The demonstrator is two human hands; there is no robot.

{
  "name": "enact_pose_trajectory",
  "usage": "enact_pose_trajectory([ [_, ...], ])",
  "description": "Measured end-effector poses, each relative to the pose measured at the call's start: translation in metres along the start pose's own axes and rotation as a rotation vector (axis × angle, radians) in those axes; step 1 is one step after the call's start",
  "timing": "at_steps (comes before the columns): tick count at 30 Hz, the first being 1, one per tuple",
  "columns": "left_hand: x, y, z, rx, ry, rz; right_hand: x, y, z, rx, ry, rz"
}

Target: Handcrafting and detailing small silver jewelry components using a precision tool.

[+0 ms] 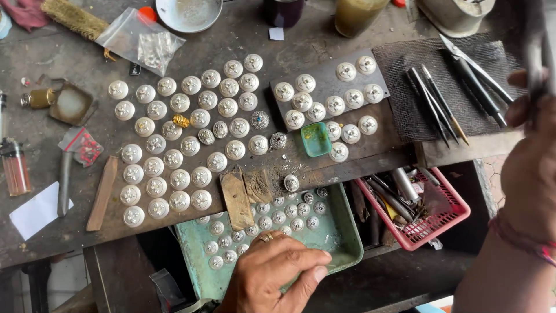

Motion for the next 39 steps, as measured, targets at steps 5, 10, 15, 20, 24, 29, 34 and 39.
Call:
enact_pose_trajectory([
  [5,0.021,0.011,0.008,-0.073,0.182,0.252,0.082,0.025,-0.048,0.104,-0.719,-0.347],
  [10,0.026,0.013,0.014,-0.114,0.031,0.095,0.161,0.050,-0.107,0.644,-0.514,0.046],
  [15,0.032,0.015,0.019,-0.149,0.101,0.258,0.174,0.066,-0.125,0.742,-0.621,0.148],
  [20,0.042,0.022,0.016,-0.100,0.229,0.450,0.170,0.071,-0.126,0.699,-0.536,0.173],
  [24,0.058,0.040,0.011,-0.119,0.387,0.707,0.174,0.069,-0.125,0.623,-0.538,0.184],
  [29,0.050,0.041,0.029,-0.312,0.461,0.790,0.173,0.073,-0.121,0.607,-0.402,0.185],
  [34,0.029,0.026,0.047,-0.354,0.596,0.553,0.175,0.082,-0.120,0.521,-0.217,0.343],
  [39,0.026,0.029,0.054,-0.389,0.664,0.466,0.180,0.091,-0.129,0.526,-0.191,0.408],
])
Point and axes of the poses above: each hand's wrist, its own y-axis away from the middle knuckle, its own z-axis out of the back of the hand, x = y × z, the point moved 7 cm from there along -y, towards the middle knuckle, and after that the axes turned 8 degrees about y, right-handed, at the moved point
